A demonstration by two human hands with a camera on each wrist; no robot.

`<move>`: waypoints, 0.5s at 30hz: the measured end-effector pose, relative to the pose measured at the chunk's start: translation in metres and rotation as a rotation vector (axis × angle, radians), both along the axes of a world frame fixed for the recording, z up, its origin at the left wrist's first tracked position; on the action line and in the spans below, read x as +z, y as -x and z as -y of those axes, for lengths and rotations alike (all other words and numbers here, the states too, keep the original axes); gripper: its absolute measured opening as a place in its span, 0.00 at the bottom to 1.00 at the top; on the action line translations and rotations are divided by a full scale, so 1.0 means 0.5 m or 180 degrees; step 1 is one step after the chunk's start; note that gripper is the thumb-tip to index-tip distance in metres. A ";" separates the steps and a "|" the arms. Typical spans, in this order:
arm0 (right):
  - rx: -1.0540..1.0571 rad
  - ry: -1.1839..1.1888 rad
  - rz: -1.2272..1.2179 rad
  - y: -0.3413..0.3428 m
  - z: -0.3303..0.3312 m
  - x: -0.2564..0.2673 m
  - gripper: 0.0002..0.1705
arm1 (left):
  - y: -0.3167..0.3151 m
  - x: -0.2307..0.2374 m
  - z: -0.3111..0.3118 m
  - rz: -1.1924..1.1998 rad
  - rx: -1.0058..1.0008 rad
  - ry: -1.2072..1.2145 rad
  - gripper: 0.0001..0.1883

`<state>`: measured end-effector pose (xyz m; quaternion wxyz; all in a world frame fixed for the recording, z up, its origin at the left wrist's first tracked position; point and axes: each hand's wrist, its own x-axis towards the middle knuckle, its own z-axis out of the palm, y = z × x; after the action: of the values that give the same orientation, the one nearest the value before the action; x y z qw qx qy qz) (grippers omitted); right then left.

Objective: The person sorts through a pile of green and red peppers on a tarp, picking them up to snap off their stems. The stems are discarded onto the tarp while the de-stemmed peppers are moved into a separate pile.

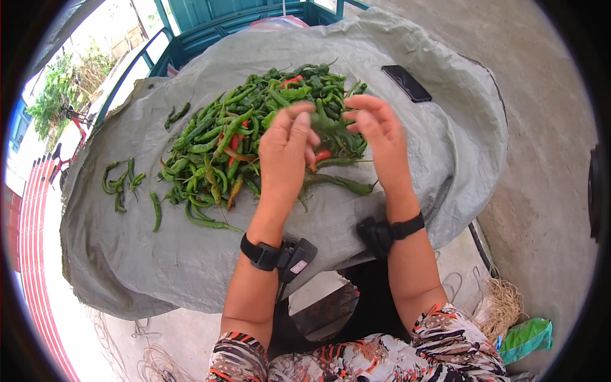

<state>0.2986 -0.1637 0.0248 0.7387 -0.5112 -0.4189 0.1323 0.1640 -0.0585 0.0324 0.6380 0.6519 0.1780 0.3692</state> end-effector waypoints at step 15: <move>-0.0325 -0.1306 -0.1566 -0.043 -0.007 -0.005 0.20 | -0.043 -0.080 0.094 -0.1566 -0.0964 -0.2995 0.20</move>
<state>0.3202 -0.1604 0.0221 0.9111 -0.3247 -0.2196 0.1275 0.1855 -0.1057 -0.0076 0.2634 0.9520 0.0419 0.1499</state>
